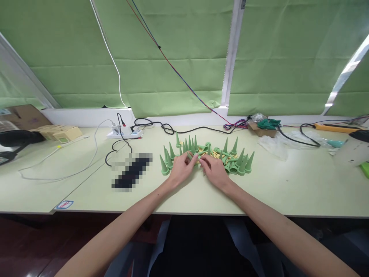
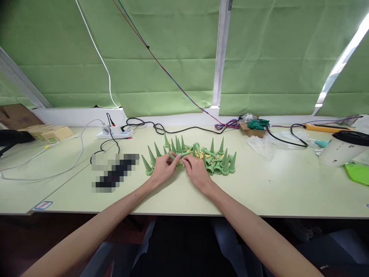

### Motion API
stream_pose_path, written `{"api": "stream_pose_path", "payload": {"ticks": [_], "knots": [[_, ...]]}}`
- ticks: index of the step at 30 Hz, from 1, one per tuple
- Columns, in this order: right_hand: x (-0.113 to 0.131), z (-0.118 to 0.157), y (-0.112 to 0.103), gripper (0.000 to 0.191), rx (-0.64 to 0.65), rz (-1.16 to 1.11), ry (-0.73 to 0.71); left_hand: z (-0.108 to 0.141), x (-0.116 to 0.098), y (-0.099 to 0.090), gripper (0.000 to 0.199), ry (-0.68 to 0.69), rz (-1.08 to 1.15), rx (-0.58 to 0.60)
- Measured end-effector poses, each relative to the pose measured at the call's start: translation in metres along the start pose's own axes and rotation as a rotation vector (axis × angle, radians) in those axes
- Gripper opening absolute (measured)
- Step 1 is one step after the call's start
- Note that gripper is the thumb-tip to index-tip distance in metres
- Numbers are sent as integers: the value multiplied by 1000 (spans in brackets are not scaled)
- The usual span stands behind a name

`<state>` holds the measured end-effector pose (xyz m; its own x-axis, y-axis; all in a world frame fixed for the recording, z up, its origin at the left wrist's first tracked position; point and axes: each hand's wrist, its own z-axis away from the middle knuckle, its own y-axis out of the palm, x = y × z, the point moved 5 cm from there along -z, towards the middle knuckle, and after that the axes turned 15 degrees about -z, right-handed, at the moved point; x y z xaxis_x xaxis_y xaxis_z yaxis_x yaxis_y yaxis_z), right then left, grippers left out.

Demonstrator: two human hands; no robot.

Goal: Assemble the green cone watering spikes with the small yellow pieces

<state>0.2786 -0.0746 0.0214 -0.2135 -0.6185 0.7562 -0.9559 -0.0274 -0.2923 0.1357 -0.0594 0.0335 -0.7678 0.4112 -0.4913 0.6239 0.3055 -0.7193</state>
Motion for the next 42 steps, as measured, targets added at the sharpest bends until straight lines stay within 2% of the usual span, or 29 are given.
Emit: {"api": "stream_pose_path", "payload": {"ticks": [6, 11, 19, 24, 27, 32, 34, 38, 42], "knots": [[-2, -1, 2, 14, 17, -54, 12, -2, 5, -3, 48, -68, 9, -68], [-2, -1, 3, 11, 46, 12, -39, -2, 6, -2, 48, -66, 24, -55], [-9, -2, 3, 39, 56, 112, 60, -1, 6, 2, 49, -33, 15, -17], [-5, -1, 4, 15, 79, 63, 42, -1, 4, 0, 51, -19, 11, -40], [-4, -1, 5, 12, 101, 60, 10, -1, 5, 1, 49, -27, 5, -27], [-9, -1, 6, 33, 122, 109, 66, -1, 8, 3, 51, -22, -8, -20], [-10, -1, 5, 36, 110, 119, 85, -1, 7, 3, 50, -14, -4, -28], [-9, 0, 5, 18, 102, 121, 77, -1, 4, -1, 48, -9, 5, -57], [-8, 0, 6, 13, 124, 158, 59, -1, 3, 0, 48, -12, -1, -48]]}}
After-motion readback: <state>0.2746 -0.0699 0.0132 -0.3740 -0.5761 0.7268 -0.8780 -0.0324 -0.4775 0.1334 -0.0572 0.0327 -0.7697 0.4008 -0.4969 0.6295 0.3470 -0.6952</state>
